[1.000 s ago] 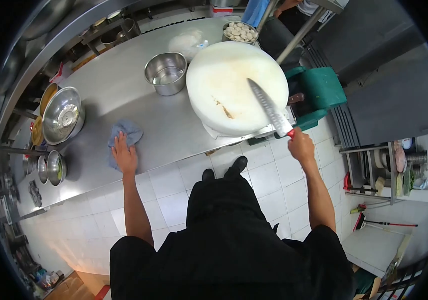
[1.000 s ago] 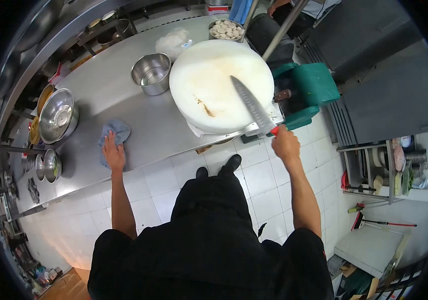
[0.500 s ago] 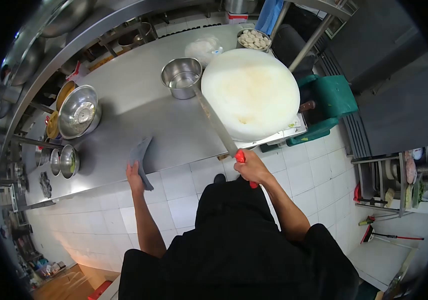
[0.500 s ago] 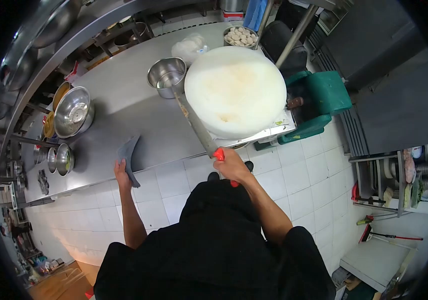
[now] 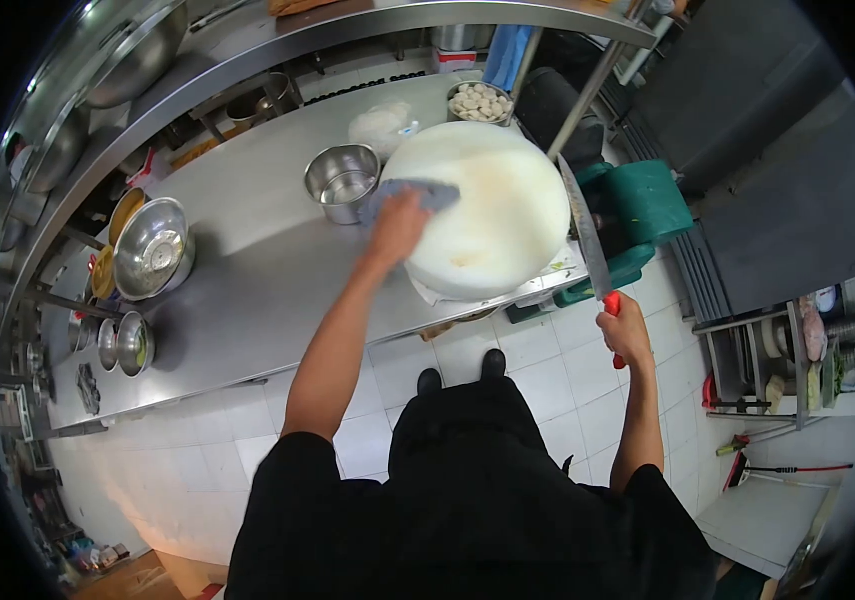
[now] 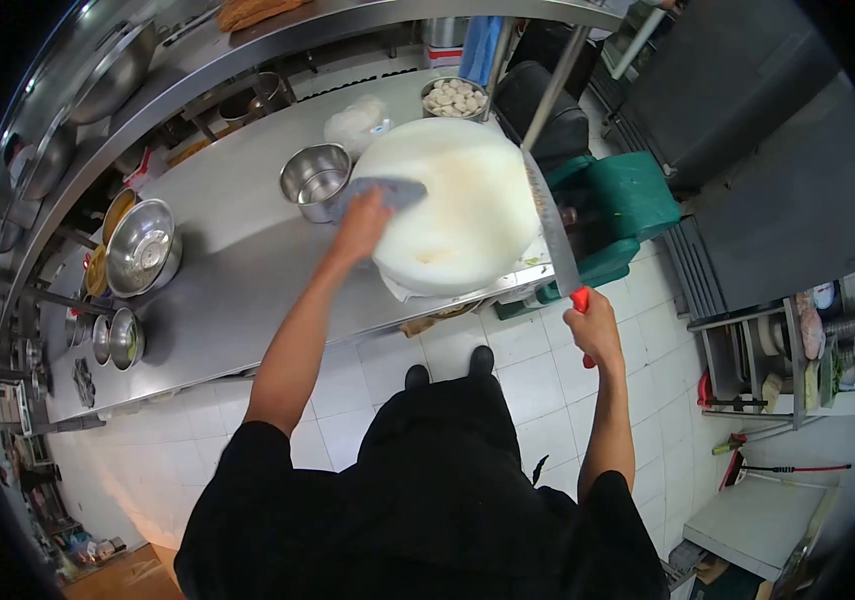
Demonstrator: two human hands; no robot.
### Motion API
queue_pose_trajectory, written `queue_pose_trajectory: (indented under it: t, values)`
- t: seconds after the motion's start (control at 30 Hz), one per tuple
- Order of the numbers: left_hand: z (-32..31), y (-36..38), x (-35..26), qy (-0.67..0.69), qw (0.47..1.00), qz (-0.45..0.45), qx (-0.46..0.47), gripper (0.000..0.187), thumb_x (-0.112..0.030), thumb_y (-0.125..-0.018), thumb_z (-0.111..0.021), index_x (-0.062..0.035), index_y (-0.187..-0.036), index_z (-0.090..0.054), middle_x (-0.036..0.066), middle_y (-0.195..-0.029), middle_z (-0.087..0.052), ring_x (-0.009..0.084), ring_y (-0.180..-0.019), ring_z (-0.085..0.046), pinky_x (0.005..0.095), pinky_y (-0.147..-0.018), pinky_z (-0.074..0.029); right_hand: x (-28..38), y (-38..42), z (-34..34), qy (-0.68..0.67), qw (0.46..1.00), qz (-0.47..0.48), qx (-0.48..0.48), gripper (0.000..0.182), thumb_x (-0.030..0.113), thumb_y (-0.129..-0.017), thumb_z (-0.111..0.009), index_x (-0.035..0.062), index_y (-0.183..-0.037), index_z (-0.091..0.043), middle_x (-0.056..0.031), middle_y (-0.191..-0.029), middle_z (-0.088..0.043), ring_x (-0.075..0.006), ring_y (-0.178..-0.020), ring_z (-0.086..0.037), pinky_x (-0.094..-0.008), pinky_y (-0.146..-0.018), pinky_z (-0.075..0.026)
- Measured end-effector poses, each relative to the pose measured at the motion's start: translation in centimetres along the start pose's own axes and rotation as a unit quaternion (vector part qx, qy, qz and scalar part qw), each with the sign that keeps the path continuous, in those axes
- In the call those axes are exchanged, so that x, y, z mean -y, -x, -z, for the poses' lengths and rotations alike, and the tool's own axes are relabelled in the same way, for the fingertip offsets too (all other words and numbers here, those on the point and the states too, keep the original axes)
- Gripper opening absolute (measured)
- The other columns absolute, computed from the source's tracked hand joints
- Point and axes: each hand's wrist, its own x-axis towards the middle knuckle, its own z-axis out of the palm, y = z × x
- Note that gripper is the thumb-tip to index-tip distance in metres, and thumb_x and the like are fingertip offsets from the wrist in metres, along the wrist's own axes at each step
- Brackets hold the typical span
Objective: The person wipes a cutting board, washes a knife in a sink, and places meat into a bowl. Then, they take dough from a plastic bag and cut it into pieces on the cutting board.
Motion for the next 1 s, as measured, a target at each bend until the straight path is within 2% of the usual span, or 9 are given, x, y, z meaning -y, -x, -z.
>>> queue_pose_trajectory:
  t: [0.07, 0.17, 0.27, 0.47, 0.53, 0.67, 0.8, 0.87, 1.0]
  values:
    - [-5.4, 1.9, -1.4, -0.118, 0.960, -0.130, -0.216, 0.039, -0.014, -0.087, -0.062, 0.0041, -0.120, -0.054, 0.027, -0.115, -0.061, 0.0433, -0.110, -0.057, 0.0499, -0.094, -0.046, -1.7, 0.1, 2.0, -0.001, 1.000, -0.027, -0.010, 0.022, 0.008, -0.073, -0.060, -0.0027, -0.092, -0.060, -0.0135, -0.069, -0.057, -0.0247, -0.064, -0.058, -0.0386, -0.064, -0.047]
    - [-10.2, 7.2, -7.8, 0.073, 0.977, -0.127, -0.156, 0.026, -0.010, -0.082, -0.062, 0.0011, -0.103, -0.054, 0.023, -0.092, -0.061, 0.0428, -0.083, -0.060, 0.0545, -0.073, -0.047, -5.7, -1.4, 4.0, -0.007, 0.999, -0.038, -0.018, 0.019, 0.007, -0.072, -0.060, -0.0024, -0.088, -0.059, -0.0126, -0.066, -0.056, -0.0240, -0.061, -0.057, -0.0389, -0.062, -0.047]
    - [-12.7, 11.6, -15.9, 0.207, 0.978, -0.005, 0.010, 0.025, -0.017, -0.090, -0.060, 0.0036, -0.102, -0.053, 0.027, -0.096, -0.062, 0.0470, -0.084, -0.060, 0.0505, -0.073, -0.048, -5.6, -3.1, 7.2, 0.000, 0.997, -0.080, -0.001, 0.019, 0.006, -0.072, -0.060, -0.0021, -0.089, -0.058, -0.0120, -0.066, -0.056, -0.0236, -0.059, -0.056, -0.0388, -0.059, -0.047]
    - [-8.9, 3.7, -18.1, 0.563, 0.818, 0.112, 0.046, 0.039, -0.030, -0.100, -0.053, 0.0037, -0.119, -0.058, 0.008, -0.105, -0.066, 0.0158, -0.097, -0.059, 0.0334, -0.088, -0.047, -9.4, -6.2, 13.8, 0.026, 0.999, -0.027, -0.013, 0.017, 0.005, -0.072, -0.058, -0.0025, -0.088, -0.056, -0.0099, -0.064, -0.052, -0.0202, -0.056, -0.053, -0.0370, -0.056, -0.045]
    - [-3.9, 0.6, -18.2, 0.543, 0.831, 0.121, -0.012, 0.040, -0.032, -0.100, -0.053, 0.0013, -0.122, -0.058, 0.009, -0.108, -0.066, 0.0157, -0.098, -0.060, 0.0320, -0.089, -0.047, -11.0, -7.1, 15.5, 0.046, 0.999, -0.015, -0.018, 0.017, 0.004, -0.072, -0.058, -0.0024, -0.088, -0.056, -0.0092, -0.063, -0.051, -0.0202, -0.055, -0.053, -0.0369, -0.055, -0.045]
    - [3.0, -7.6, -14.2, 0.148, 0.965, 0.088, -0.200, 0.035, -0.031, -0.097, -0.056, -0.0002, -0.113, -0.056, 0.018, -0.096, -0.068, 0.0317, -0.088, -0.064, 0.0394, -0.080, -0.049, -14.5, -8.6, 17.1, 0.000, 0.999, -0.045, -0.003, 0.018, 0.004, -0.072, -0.058, -0.0024, -0.088, -0.056, -0.0094, -0.063, -0.052, -0.0199, -0.052, -0.052, -0.0369, -0.052, -0.044]
    - [-4.4, -14.5, -4.9, -0.133, 0.978, 0.044, -0.155, 0.035, -0.035, -0.092, -0.056, -0.0029, -0.104, -0.060, 0.022, -0.097, -0.069, 0.0397, -0.092, -0.066, 0.0514, -0.080, -0.051, -16.9, -10.5, 17.5, -0.004, 0.999, -0.038, 0.007, 0.020, 0.006, -0.072, -0.059, -0.0030, -0.089, -0.056, -0.0147, -0.067, -0.056, -0.0261, -0.060, -0.057, -0.0396, -0.059, -0.047]
    - [-9.4, -14.2, -9.0, -0.312, 0.946, 0.066, -0.064, 0.034, -0.035, -0.088, -0.056, -0.0039, -0.097, -0.065, 0.020, -0.091, -0.070, 0.0361, -0.086, -0.069, 0.0526, -0.077, -0.053, -18.3, -11.5, 17.5, 0.006, 1.000, -0.031, 0.001, 0.021, 0.007, -0.072, -0.060, -0.0032, -0.090, -0.056, -0.0178, -0.071, -0.059, -0.0298, -0.065, -0.060, -0.0411, -0.064, -0.048]
    - [-17.1, -8.5, -18.9, -0.200, 0.974, -0.084, 0.063, 0.025, -0.030, -0.083, -0.059, -0.0060, -0.077, -0.064, 0.018, -0.069, -0.067, 0.0359, -0.064, -0.067, 0.0511, -0.060, -0.052, -20.3, -13.4, 18.7, 0.023, 1.000, -0.007, 0.007, 0.023, 0.008, -0.072, -0.061, -0.0029, -0.092, -0.058, -0.0211, -0.075, -0.060, -0.0348, -0.071, -0.060, -0.0423, -0.070, -0.048]
